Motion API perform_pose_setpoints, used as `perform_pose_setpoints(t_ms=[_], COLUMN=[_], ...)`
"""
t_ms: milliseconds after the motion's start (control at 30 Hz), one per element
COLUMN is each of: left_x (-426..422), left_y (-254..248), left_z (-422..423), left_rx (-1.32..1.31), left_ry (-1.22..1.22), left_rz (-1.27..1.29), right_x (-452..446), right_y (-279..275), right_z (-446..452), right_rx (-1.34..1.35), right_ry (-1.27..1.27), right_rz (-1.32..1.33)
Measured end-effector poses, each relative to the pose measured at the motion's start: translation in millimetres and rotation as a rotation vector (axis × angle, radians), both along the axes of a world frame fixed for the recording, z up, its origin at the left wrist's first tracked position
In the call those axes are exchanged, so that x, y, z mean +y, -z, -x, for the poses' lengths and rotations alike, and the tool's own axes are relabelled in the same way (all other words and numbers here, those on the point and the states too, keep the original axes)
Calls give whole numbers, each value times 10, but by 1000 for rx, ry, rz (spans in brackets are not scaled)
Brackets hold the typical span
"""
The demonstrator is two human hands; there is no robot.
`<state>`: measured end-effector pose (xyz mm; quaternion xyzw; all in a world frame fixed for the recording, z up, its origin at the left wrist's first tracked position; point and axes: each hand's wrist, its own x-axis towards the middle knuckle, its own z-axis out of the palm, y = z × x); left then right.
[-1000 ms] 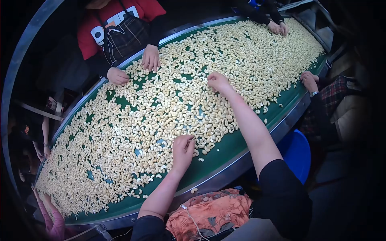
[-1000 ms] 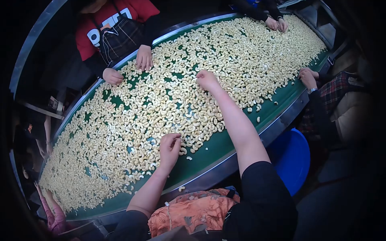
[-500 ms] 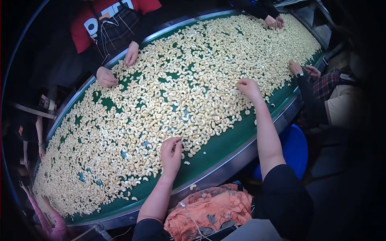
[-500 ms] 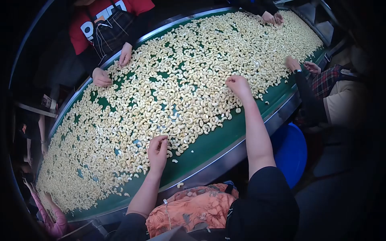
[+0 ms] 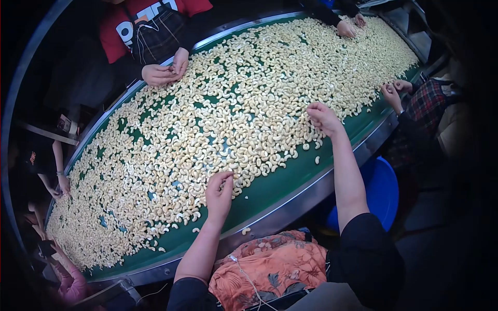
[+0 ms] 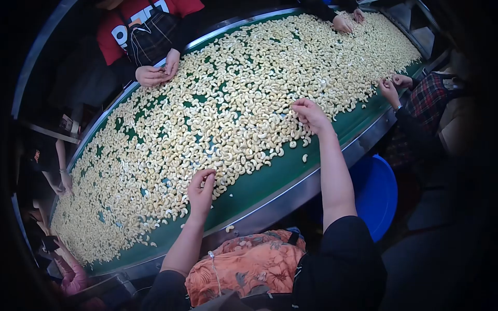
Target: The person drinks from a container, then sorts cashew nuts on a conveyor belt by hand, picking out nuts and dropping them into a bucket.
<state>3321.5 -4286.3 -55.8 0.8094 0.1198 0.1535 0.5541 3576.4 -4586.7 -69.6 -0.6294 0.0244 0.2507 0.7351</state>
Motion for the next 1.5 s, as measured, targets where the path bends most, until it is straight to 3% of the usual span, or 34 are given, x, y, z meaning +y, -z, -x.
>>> perform_pose_setpoints(t_ms=[33, 67, 133, 167, 300, 400, 433, 533, 567, 667, 700, 733, 800, 833, 933, 967, 1067, 1167, 1267, 1300, 1400, 1433, 1500], left_x=[-38, -75, -163, -196, -277, -369, -414, -492, -517, -619, -664, -718, -809, -837, -898, -918, -1042, -1253, -1531, -1593, -1710, -1704, -1619], left_y=[8, 3, -36, -56, -73, -44, -44, -85, -104, -50, 20, 10, -39, -67, -70, -92, -233, -199, -73, 45, 227, 243, 187], left_z=[-25, -56, -115, -134, -184, -221, -246, -304, -319, -394, -428, -462, -514, -529, -554, -573, -842, -1479, -2041, -2171, -2259, -2240, -2209], left_rx=[15, 28, -28, -36, -40, 13, -16, -21, -40, 91, 71, 61, 42, 38, 26, 46, 62, -59, -60, -24, 83, 88, 187], left_ry=[0, -1, 11, 15, -7, -4, 0, 20, 22, -1, 4, 20, 43, 62, 49, 38, 120, 266, 320, 352, 335, 290, 319], left_rz=[25, 50, 49, 30, -11, 34, 40, 16, -6, 196, 293, 277, 243, 182, 168, 190, 10, -322, -778, -877, -1059, -1002, -637], right_x=[37, 142, 211, 246, 314, 326, 302, -203, -276, -260, -235, -137, -8, 68, 71, -2, -516, -730, -903, -983, -853, -776, -667], right_y=[48, 122, 104, 78, 118, -78, -285, -3, -11, -74, -76, -131, -3, 23, -123, -252, 32, -198, -214, -74, -164, -90, -58], right_z=[-101, -158, -257, -305, -484, -517, -486, -630, -547, -385, -403, -360, -344, -351, -401, -407, -590, -263, -121, -184, -114, -77, -32], right_rx=[-65, -398, -681, -671, -665, -631, -380, 16, 15, 28, -32, -209, -728, -897, -582, -416, 77, 114, 113, 100, -76, -439, -659], right_ry=[29, 129, 69, 14, -119, -268, -368, -209, -155, -197, -264, -248, -310, -342, -421, -435, -352, -30, 6, -49, -151, -158, -226], right_rz=[202, 534, 874, 998, 1244, 1259, 1123, 21, -64, 78, 242, 521, 768, 1019, 855, 713, 59, -347, -393, -338, 359, 597, 920])
